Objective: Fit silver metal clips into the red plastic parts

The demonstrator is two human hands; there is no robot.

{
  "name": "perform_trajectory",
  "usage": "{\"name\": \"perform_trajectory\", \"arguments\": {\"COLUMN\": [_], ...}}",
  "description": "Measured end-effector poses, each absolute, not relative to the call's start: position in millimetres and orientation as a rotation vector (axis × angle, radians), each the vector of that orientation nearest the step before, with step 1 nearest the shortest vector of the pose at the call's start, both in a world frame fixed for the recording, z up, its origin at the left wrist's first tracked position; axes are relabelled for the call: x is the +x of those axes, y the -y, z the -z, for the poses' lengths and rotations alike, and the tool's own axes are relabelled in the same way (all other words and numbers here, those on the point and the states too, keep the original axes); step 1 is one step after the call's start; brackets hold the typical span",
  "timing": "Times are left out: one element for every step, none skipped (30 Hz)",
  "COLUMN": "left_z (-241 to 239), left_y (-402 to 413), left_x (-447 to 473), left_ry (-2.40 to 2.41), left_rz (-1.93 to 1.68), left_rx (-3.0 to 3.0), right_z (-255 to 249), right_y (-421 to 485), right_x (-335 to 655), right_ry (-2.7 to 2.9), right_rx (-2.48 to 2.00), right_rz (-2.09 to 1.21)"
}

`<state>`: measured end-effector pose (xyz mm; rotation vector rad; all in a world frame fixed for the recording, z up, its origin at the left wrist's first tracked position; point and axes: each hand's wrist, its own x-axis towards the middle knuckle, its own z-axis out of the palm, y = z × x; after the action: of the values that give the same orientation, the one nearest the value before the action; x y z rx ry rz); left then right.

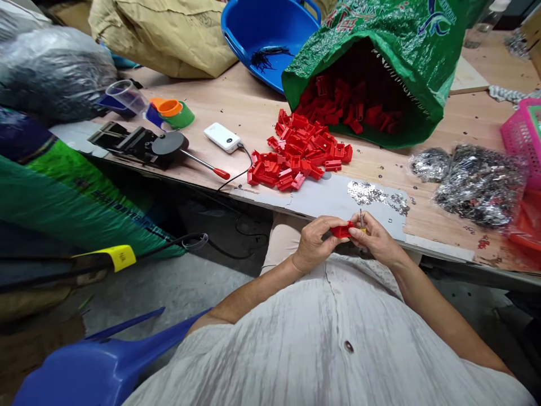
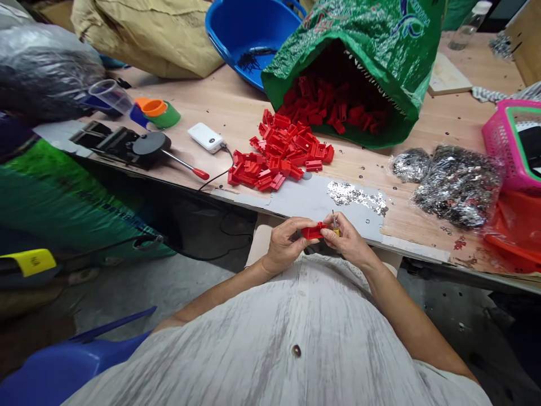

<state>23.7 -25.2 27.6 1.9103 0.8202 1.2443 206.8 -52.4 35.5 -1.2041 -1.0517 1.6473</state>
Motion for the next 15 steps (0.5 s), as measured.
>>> {"name": "perform_trajectory", "arguments": {"left_z": [-27.4,-27.3,-27.2,-27.0,-26.7,-26.0,-25.0,-23.7,-21.9,-19.9,-17.7,-15.5,-13.5,-11.6,-10.1], "left_y": [25.5,25.8,26.0,26.1,26.0,25.7,25.3,24.7,24.0,23.1,22.0,20.8,19.5,18.2,16.8], "left_x": [23.5,23.1,22.5,21.7,20.8,19.7,18.5,17.4,16.4,15.4,14.6,13.9,13.3,12.7,12.1], "left_ry": [-0.823,-0.823,-0.821,-0.815,-0.806,-0.794,-0.781,-0.766,-0.750,-0.733,-0.717,-0.704,-0.697,-0.700,-0.710], "left_rz": [-1.237,-1.230,-1.223,-1.216,-1.208,-1.199,-1.189,-1.177,-1.165,-1.151,-1.135,-1.121,-1.109,-1.101,-1.097], "left_rx": [1.900,1.888,1.874,1.855,1.828,1.794,1.750,1.697,1.635,1.560,1.477,1.389,1.304,1.228,1.164], "right_z": [-36.2,-36.4,-36.3,-35.9,-35.3,-34.8,-34.5,-34.3,-34.5,-34.8,-35.4,-36.1,-36.8,-37.5,-38.0], "right_y": [52.4,52.4,52.6,52.9,53.5,54.4,55.3,56.3,56.9,56.9,56.0,53.7,50.0,44.6,37.5], "right_x": [207.0,207.4,207.9,208.5,209.0,209.4,209.5,209.5,209.3,209.1,209.3,209.9,211.3,213.6,216.7], "right_ry": [1.046,1.041,1.038,1.038,1.039,1.040,1.040,1.038,1.037,1.041,1.055,1.088,1.142,1.222,1.322], "right_rx": [-1.206,-1.204,-1.198,-1.187,-1.174,-1.160,-1.146,-1.134,-1.126,-1.121,-1.120,-1.129,-1.154,-1.201,-1.279], "right_rz": [-1.654,-1.660,-1.666,-1.676,-1.693,-1.715,-1.739,-1.762,-1.780,-1.792,-1.802,-1.809,-1.798,-1.745,-1.633]}}
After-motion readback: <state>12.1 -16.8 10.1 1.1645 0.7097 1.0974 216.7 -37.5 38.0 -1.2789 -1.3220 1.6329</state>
